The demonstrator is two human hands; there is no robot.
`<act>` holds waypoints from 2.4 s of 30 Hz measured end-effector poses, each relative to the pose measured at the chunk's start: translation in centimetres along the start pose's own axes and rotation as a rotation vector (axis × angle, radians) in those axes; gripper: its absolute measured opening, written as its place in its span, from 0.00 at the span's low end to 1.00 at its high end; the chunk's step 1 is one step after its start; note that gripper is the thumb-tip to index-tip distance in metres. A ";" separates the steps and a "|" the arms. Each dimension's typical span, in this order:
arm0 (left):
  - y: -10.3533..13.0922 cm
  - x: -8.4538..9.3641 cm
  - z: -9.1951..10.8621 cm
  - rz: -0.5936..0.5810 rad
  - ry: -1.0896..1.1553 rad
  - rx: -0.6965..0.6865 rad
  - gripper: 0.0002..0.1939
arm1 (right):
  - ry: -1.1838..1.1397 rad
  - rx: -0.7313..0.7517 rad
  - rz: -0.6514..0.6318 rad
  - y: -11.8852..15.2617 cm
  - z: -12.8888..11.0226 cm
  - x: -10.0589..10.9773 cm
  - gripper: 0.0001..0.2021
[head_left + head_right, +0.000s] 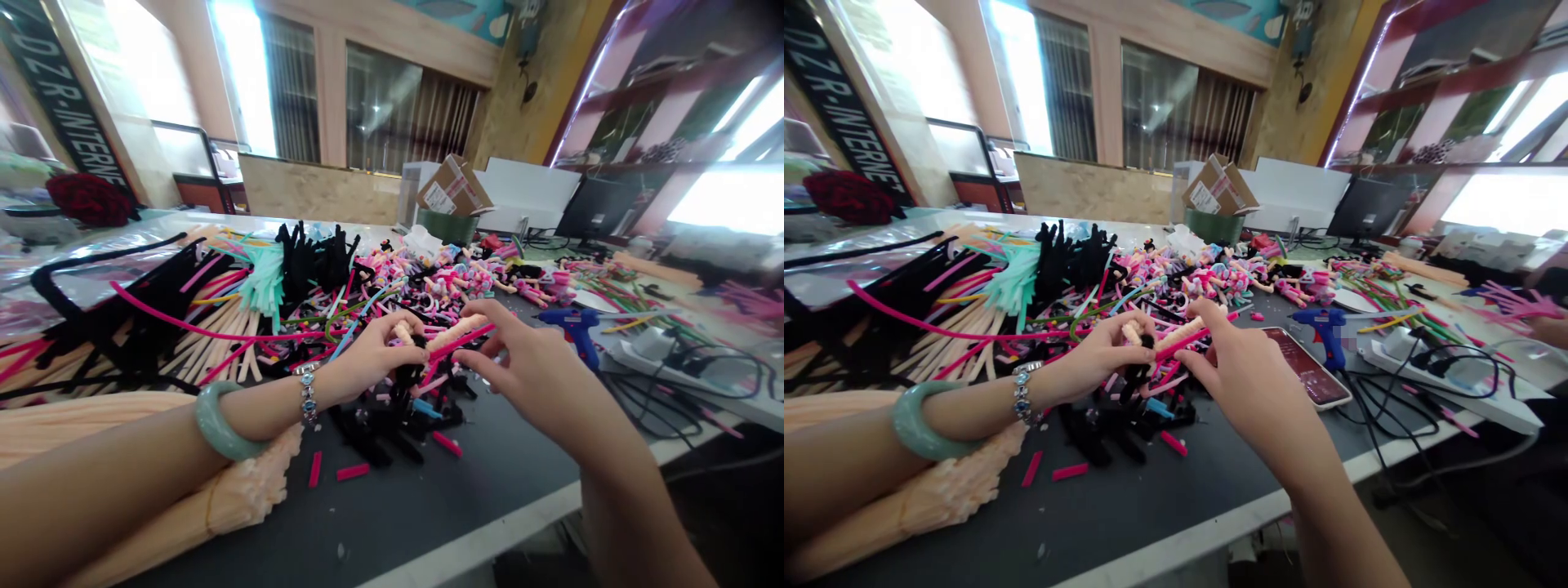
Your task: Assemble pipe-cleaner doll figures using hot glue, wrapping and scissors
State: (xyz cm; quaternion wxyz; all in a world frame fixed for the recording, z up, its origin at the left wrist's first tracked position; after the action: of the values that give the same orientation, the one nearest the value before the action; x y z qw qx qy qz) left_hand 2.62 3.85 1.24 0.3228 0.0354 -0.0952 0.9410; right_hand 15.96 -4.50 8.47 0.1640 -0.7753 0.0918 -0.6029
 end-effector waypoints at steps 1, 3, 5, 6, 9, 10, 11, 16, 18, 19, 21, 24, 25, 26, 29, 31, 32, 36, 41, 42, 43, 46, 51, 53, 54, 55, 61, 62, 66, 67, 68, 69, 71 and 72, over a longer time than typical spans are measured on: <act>0.0 0.0 0.0 -0.002 0.001 -0.002 0.14 | -0.051 0.017 -0.017 -0.2 0.0 -0.2 0.18; 0.0 0.0 0.1 -0.003 -0.001 -0.013 0.14 | -0.150 0.045 -0.018 -0.4 -0.1 -0.5 0.14; 0.0 -0.1 0.1 -0.006 -0.001 -0.020 0.14 | -0.220 0.058 0.009 -0.6 -0.1 -0.5 0.10; 0.0 -0.1 0.1 -0.009 0.000 -0.019 0.14 | -0.246 0.064 0.025 -0.6 0.0 -0.5 0.09; 0.0 -0.2 0.1 -0.021 0.013 -0.020 0.14 | -0.279 0.072 0.066 -0.7 0.1 -0.6 0.07; 0.0 -0.2 0.1 -0.026 0.021 -0.023 0.14 | -0.280 0.071 0.078 -0.8 0.1 -0.5 0.07; 0.0 -0.2 0.2 -0.031 0.027 -0.028 0.15 | -0.277 0.070 0.088 -0.8 0.1 -0.5 0.07; 0.1 -0.2 0.6 -0.025 0.024 -0.085 0.14 | -0.253 0.071 0.122 -0.9 0.1 -0.3 0.08; 0.1 -0.2 0.6 -0.024 0.024 -0.107 0.14 | -0.238 0.066 0.128 -0.9 0.1 -0.2 0.08; 0.1 -0.2 0.6 -0.026 0.027 -0.112 0.15 | -0.231 0.060 0.129 -0.9 0.1 -0.2 0.08; 0.1 -0.2 0.4 -0.031 0.040 -0.114 0.16 | -0.226 0.047 0.132 -0.9 0.1 -0.2 0.09; 0.0 -0.1 0.2 -0.031 0.057 -0.108 0.17 | -0.239 0.029 0.137 -0.9 0.0 -0.2 0.09; 0.0 -0.1 0.2 -0.027 0.058 -0.109 0.16 | -0.244 0.023 0.137 -0.9 0.0 -0.2 0.09; 0.0 -0.1 0.3 -0.023 0.056 -0.114 0.16 | -0.247 0.016 0.135 -0.9 0.0 -0.2 0.09; 0.0 0.0 0.4 -0.012 0.049 -0.128 0.16 | -0.247 0.006 0.134 -0.8 0.0 -0.3 0.09; 0.0 0.1 0.5 -0.004 0.038 -0.136 0.15 | -0.237 0.006 0.138 -0.8 0.0 -0.4 0.09; 0.0 0.1 0.6 0.000 0.032 -0.139 0.15 | -0.229 0.006 0.143 -0.8 0.0 -0.4 0.09; 0.1 0.2 0.8 0.013 0.015 -0.137 0.16 | -0.209 0.013 0.156 -0.7 -0.2 -0.3 0.10; 0.1 0.1 0.7 -0.002 0.044 -0.096 0.14 | -0.183 0.052 0.171 -0.8 -0.7 -0.5 0.11; 0.2 0.0 0.7 -0.010 0.057 -0.094 0.14 | -0.177 0.056 0.178 -0.7 -0.7 -0.5 0.11; 0.2 0.0 0.7 -0.019 0.072 -0.093 0.15 | -0.176 0.056 0.186 -0.7 -0.7 -0.4 0.10; 0.2 -0.1 0.8 -0.030 0.091 -0.099 0.16 | -0.191 0.046 0.189 -0.6 -0.7 -0.4 0.10; 0.1 0.2 1.0 0.000 0.055 -0.120 0.16 | -0.187 0.044 0.187 -0.6 -0.6 -0.4 0.10; 0.1 0.2 1.1 0.008 0.045 -0.131 0.17 | -0.181 0.045 0.184 -0.7 -0.6 -0.5 0.09; 0.1 0.3 1.1 0.011 0.041 -0.137 0.16 | -0.182 0.046 0.181 -0.7 -0.6 -0.6 0.09; 0.1 0.3 1.1 0.011 0.039 -0.141 0.16 | -0.185 0.046 0.179 -0.8 -0.5 -0.7 0.09; 0.1 0.1 0.8 0.006 0.008 -0.129 0.14 | -0.200 0.047 0.170 -0.9 -0.4 -0.9 0.09; 0.1 0.1 0.8 0.011 0.012 -0.125 0.14 | -0.198 0.046 0.172 -0.9 -0.4 -0.8 0.10; 0.1 0.3 0.6 0.025 0.041 -0.120 0.16 | -0.221 0.049 0.187 -1.0 -0.2 -0.8 0.10; 0.1 0.3 0.6 0.027 0.035 -0.124 0.16 | -0.227 0.049 0.190 -1.1 -0.2 -0.8 0.10; 0.1 0.3 0.6 0.027 0.022 -0.129 0.15 | -0.231 0.046 0.193 -1.1 -0.1 -0.8 0.09; 0.1 0.3 0.6 0.029 0.011 -0.134 0.15 | -0.233 0.041 0.194 -1.2 0.0 -0.8 0.09; 0.0 0.4 0.6 0.027 0.001 -0.134 0.15 | -0.243 0.026 0.194 -1.3 0.2 -1.0 0.09; 0.0 0.3 0.5 0.023 0.009 -0.128 0.15 | -0.253 0.019 0.194 -1.4 0.3 -1.0 0.09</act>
State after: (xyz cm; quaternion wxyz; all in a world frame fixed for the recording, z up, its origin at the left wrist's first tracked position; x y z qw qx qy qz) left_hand 2.37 3.94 1.81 0.3141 0.0094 -0.1543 0.9367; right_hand 15.87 -2.85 7.98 0.2393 -0.8309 0.1392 -0.4827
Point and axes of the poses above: each hand's wrist, its own y-axis away from the middle knuckle, its own x-axis out of the back of the hand, z = x × y, the point moved 7 cm from there along -y, towards the middle knuckle, and after that the axes turned 2 degrees about -y, right-handed, at the moved point
